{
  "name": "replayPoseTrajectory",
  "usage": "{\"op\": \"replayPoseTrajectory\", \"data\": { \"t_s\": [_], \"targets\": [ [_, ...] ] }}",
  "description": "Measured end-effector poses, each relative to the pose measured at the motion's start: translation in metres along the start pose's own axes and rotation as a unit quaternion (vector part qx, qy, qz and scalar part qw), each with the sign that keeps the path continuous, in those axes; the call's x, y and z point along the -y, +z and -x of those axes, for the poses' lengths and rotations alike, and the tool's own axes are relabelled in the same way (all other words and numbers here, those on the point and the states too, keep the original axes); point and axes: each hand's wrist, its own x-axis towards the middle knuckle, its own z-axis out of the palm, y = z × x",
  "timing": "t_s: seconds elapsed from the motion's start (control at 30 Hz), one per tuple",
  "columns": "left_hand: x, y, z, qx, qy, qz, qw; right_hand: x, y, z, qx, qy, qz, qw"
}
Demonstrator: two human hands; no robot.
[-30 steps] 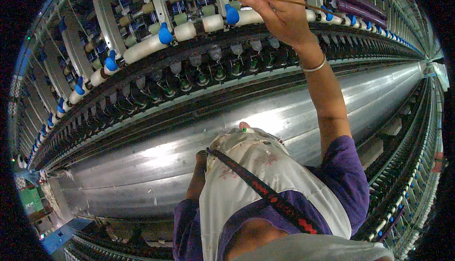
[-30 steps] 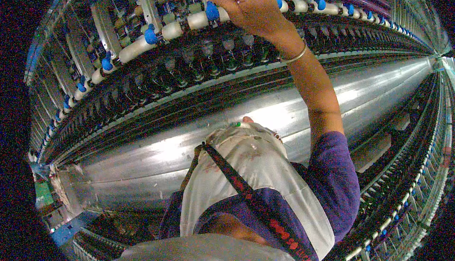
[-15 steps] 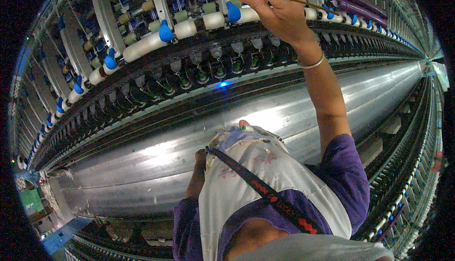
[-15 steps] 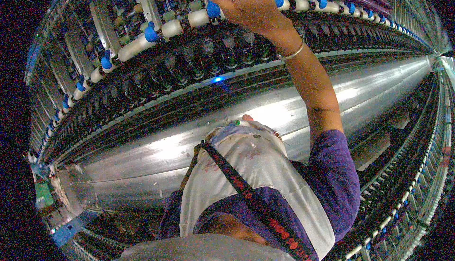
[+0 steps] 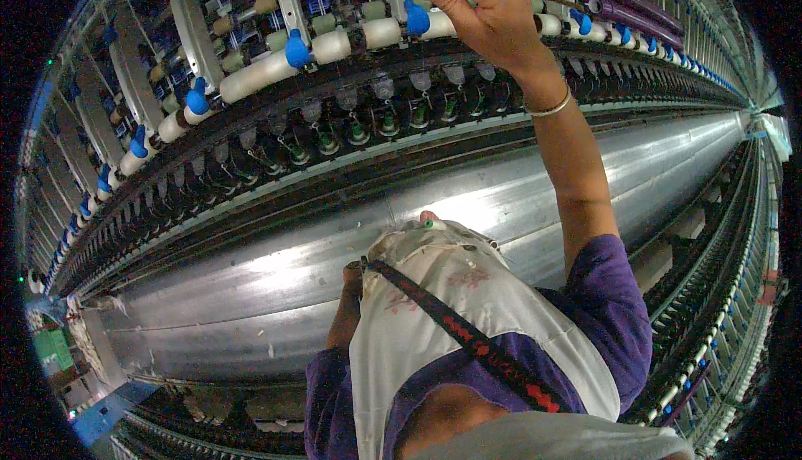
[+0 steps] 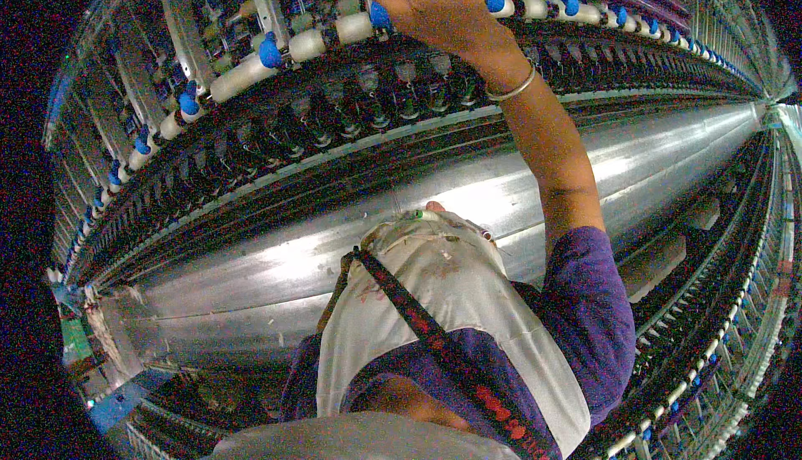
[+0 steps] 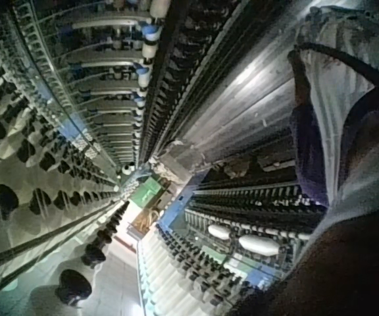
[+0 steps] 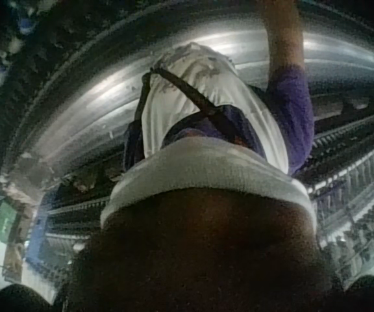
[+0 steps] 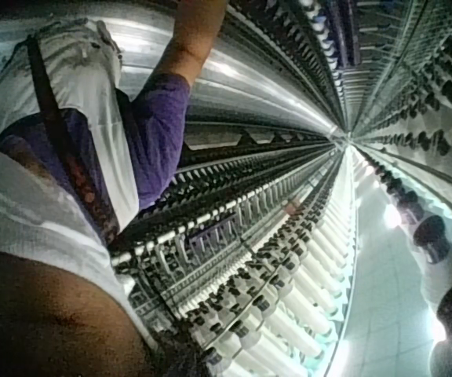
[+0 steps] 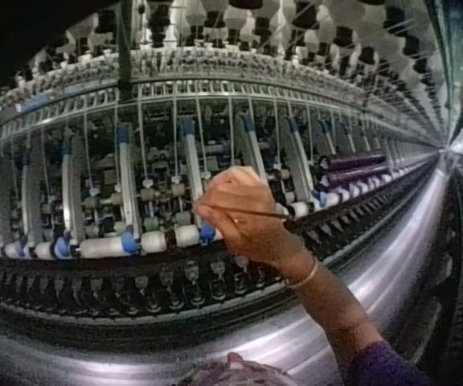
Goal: The person repairs a textile machine by removing broken thread spools, cleaning the bobbin area, and rethreading the yarn. They use a small tool to guide the thread through the machine's components.
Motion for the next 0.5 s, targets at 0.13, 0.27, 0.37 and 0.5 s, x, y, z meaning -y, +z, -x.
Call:
{"op": "replayPoseTrajectory", "data": {
  "t_s": [0.13,0.27,0.37,0.5],
  "targets": [
    [-0.0002,0.0019,0.0022,-0.001,-0.002,0.003,1.000,0.0005,0.0018,-0.0001,-0.022,-0.029,0.015,0.999],
    [0.0000,0.0026,0.0042,-0.001,-0.005,0.005,1.000,-0.0038,0.0064,0.0033,-0.072,0.019,-0.083,0.994],
    [0.0003,0.0017,0.0051,0.001,-0.004,0.003,1.000,-0.0056,0.0072,0.0059,-0.043,0.051,-0.088,0.994],
    [0.0007,0.0005,0.0046,0.001,-0.004,0.003,1.000,-0.0044,0.0059,0.0071,-0.043,0.048,-0.083,0.994]
  ]
}}
